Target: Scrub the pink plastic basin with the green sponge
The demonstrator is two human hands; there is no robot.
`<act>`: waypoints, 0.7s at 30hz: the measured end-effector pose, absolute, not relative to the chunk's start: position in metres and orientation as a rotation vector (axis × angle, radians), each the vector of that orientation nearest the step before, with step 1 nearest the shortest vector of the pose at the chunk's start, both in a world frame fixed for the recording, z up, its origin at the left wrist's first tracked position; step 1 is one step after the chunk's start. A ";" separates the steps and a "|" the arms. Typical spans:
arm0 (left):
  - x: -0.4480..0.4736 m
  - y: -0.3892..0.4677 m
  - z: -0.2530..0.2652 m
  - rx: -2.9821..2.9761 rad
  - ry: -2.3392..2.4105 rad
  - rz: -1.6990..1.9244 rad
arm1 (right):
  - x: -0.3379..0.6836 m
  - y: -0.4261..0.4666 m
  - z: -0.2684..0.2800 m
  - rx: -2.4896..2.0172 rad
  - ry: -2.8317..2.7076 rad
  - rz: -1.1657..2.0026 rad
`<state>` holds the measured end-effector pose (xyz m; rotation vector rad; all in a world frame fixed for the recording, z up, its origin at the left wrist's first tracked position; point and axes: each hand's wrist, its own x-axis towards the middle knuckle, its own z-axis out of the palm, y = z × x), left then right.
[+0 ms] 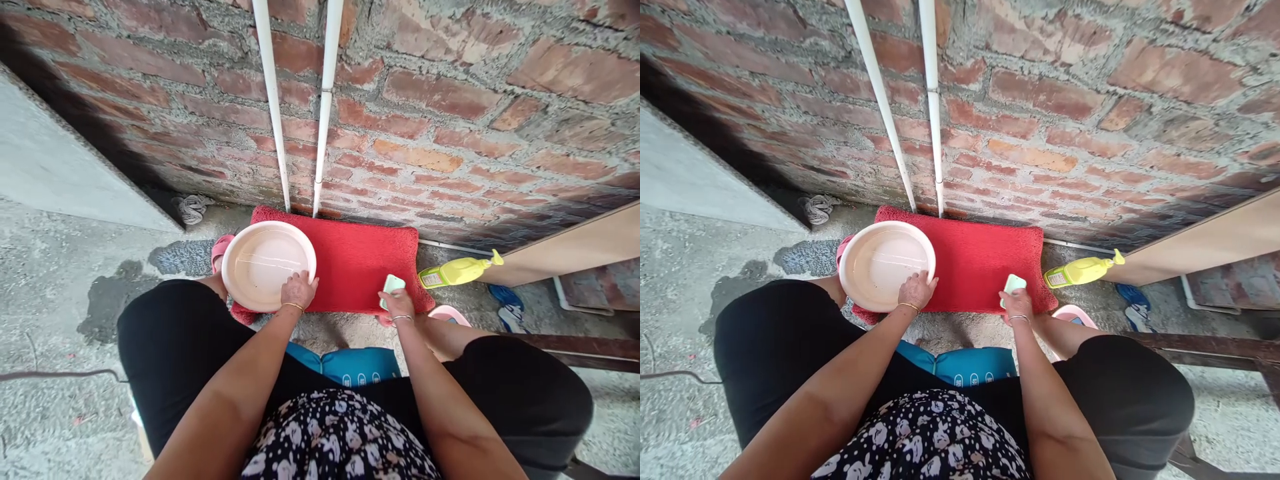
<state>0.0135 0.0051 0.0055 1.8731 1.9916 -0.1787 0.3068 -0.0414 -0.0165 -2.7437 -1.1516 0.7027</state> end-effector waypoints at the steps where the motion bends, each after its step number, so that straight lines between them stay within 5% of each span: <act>1: 0.013 0.005 0.007 1.867 1.985 -0.186 | 0.286 -0.039 -0.018 -2.733 -1.183 0.749; 11: 0.011 0.005 0.016 1.839 1.938 -0.192 | 0.116 -0.032 -0.022 -2.361 -1.910 1.066; 21: 0.012 0.005 0.012 1.835 1.965 -0.186 | 0.182 -0.024 -0.022 -2.569 -1.876 0.877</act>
